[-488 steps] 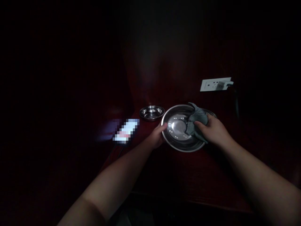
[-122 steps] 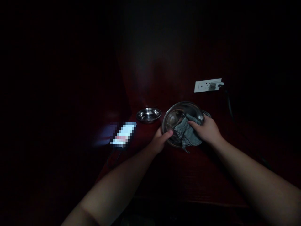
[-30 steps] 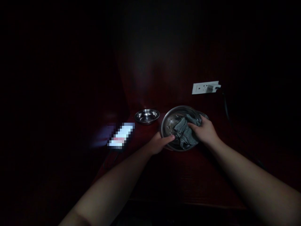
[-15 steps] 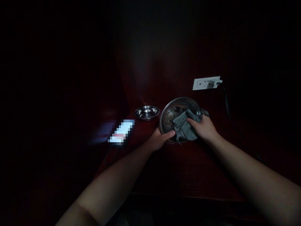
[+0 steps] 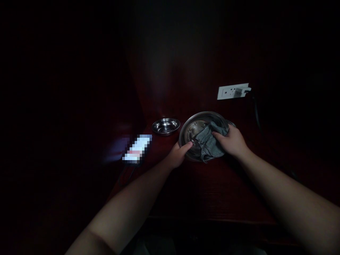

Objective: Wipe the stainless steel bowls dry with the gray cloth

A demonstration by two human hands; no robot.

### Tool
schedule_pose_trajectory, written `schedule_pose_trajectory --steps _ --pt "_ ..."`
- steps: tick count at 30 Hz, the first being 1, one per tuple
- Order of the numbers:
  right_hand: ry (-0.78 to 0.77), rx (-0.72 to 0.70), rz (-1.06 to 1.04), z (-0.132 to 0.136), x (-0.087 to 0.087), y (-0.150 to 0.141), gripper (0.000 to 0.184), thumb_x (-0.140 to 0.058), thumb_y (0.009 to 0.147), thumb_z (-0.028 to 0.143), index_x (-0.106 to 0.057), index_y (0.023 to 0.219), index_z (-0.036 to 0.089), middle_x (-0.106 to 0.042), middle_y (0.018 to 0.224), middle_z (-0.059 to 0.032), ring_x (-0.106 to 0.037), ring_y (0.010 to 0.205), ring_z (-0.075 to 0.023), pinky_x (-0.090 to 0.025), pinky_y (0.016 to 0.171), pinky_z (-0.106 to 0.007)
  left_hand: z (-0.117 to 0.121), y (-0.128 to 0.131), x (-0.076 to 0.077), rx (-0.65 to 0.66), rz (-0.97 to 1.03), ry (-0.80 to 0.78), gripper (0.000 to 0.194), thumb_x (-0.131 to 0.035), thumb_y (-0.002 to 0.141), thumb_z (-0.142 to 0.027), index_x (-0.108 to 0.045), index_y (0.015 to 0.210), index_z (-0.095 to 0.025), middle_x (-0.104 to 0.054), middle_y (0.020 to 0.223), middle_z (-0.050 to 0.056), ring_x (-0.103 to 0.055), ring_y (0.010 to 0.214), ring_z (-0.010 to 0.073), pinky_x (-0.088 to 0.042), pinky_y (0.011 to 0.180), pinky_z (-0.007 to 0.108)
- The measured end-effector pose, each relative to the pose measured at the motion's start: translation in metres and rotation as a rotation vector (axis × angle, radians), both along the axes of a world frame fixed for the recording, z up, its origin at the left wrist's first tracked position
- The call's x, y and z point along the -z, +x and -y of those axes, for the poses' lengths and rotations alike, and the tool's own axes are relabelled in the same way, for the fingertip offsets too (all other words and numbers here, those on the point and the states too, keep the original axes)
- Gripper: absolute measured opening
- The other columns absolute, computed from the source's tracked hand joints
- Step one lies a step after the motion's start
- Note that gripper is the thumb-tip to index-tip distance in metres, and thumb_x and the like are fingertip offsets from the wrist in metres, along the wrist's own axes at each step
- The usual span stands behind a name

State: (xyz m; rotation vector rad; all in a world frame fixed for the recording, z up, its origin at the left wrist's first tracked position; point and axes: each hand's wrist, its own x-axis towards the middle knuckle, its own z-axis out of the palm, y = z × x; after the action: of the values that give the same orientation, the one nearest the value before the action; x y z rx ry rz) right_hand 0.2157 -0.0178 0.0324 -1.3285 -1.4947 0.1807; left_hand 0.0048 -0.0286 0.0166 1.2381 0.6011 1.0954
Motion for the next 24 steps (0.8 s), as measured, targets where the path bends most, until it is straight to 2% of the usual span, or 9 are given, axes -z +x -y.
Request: schedule_pose_trajectory --steps 6,19,24 --pt "0.012 -0.018 -0.083 0.0007 0.0003 -0.0042 0.039 -0.064 0.069 0.032 -0.063 0.103 0.013 -0.068 0.1 -0.0109 -0.064 0.092 -0.0262 -0.048 0.087 -0.043 -0.0014 0.0023 0.0039 -0.016 0.043 0.039 0.057 -0.07 0.071 -0.04 -0.056 0.121 -0.016 -0.067 0.11 0.01 -0.052 0.119 0.0277 -0.038 0.102 0.043" --pt "0.012 -0.023 -0.074 0.001 0.0009 -0.0061 0.037 -0.064 0.07 0.031 -0.063 0.102 0.013 -0.068 0.099 -0.0118 -0.063 0.093 -0.0274 -0.049 0.087 -0.044 0.0004 0.0027 0.0026 -0.044 0.052 -0.007 0.057 -0.07 0.071 -0.042 -0.056 0.121 -0.018 -0.064 0.117 0.01 -0.054 0.117 0.0291 -0.042 0.099 0.044" --pt "-0.017 -0.008 -0.079 0.0028 -0.0016 -0.0076 0.038 -0.064 0.07 0.031 -0.063 0.102 0.011 -0.069 0.097 -0.0123 -0.064 0.089 -0.0273 -0.05 0.084 -0.044 0.0018 0.0032 0.0015 -0.061 0.045 -0.027 0.056 -0.07 0.071 -0.042 -0.058 0.12 -0.019 -0.067 0.112 0.009 -0.057 0.113 0.0282 -0.042 0.1 0.045"
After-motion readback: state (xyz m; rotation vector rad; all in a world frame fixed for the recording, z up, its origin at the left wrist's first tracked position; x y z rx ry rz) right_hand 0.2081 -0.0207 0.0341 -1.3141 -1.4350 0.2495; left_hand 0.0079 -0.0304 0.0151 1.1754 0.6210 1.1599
